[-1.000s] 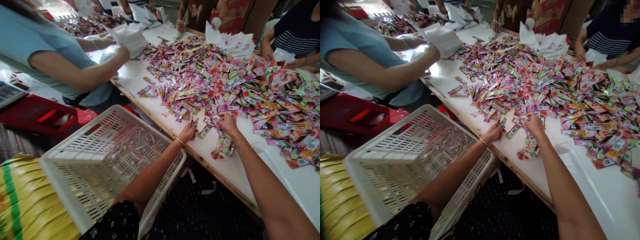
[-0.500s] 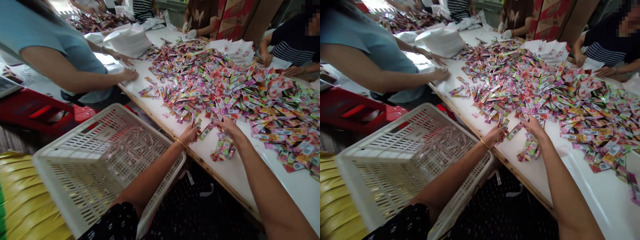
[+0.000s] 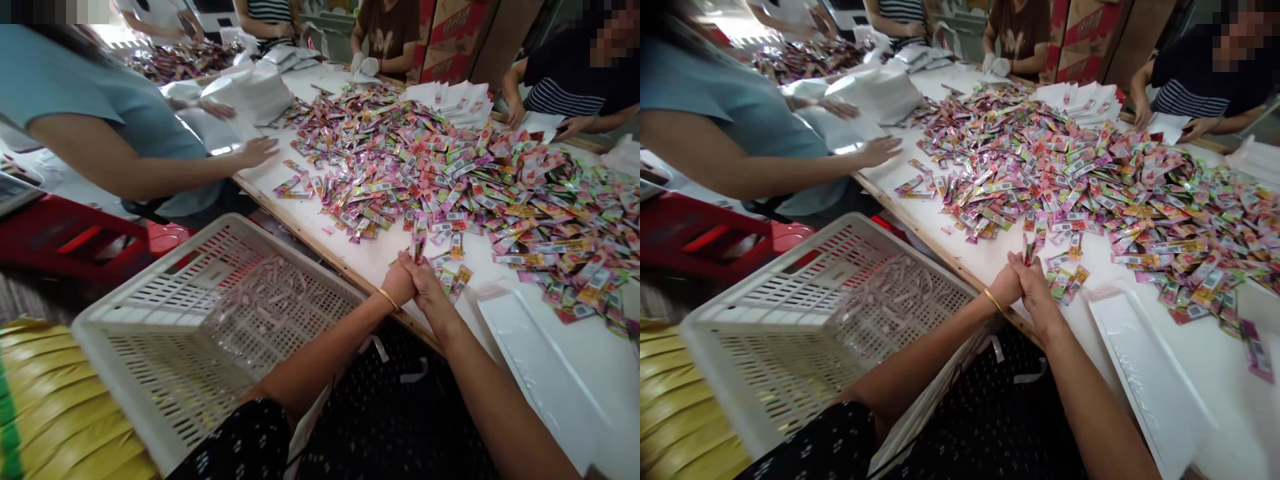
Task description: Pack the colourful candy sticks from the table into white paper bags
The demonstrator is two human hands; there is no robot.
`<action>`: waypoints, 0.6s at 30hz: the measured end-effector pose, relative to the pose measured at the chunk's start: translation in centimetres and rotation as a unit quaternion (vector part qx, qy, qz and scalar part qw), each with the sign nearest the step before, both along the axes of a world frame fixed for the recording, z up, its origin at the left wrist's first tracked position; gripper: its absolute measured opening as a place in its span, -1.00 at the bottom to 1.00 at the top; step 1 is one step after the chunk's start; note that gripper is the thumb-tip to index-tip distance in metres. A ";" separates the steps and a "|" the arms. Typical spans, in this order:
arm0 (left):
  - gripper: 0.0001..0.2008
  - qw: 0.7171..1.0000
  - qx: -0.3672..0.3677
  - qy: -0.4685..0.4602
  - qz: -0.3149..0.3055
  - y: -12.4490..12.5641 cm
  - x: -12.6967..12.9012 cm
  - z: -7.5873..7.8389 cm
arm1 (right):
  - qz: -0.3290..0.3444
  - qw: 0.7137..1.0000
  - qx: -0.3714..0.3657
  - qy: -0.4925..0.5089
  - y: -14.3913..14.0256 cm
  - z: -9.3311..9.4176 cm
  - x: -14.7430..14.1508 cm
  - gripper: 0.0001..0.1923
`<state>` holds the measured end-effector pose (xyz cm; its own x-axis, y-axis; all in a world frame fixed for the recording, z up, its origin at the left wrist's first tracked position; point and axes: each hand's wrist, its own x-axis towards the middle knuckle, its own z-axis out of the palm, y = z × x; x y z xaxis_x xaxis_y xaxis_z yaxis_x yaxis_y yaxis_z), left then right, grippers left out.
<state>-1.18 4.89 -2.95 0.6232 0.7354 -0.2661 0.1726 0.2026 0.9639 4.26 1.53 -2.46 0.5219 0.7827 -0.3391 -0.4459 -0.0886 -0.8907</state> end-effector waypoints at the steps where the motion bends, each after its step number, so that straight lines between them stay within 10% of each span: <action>1: -0.64 0.999 0.033 0.002 -0.006 -0.4 0.0 0.4 | -0.028 0.999 -0.005 0.016 -0.3 -0.1 0.1 -0.60; 6: -0.72 0.961 0.207 -0.007 -0.185 0.7 -0.3 2.2 | -0.171 0.983 -0.022 0.062 -3.5 1.2 3.9 -0.77; 10: -0.73 0.907 0.359 0.207 -0.079 4.0 0.0 1.0 | -0.288 0.957 0.027 0.022 -7.6 4.2 7.9 -0.76; 13: -0.73 0.847 0.392 0.341 -0.115 5.4 0.5 -0.8 | -0.320 0.947 0.029 0.009 -10.2 6.0 9.7 -0.79; 18: -0.91 0.861 0.376 0.321 -0.117 5.1 3.2 -0.1 | -0.307 0.951 0.028 0.018 -11.8 6.3 10.4 -0.76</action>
<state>2.06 10.01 -3.08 0.6803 0.7241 -0.1134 0.6695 -0.5510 0.4982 14.65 -10.29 3.80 0.8754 0.3517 -0.3317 -0.4284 0.2463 -0.8694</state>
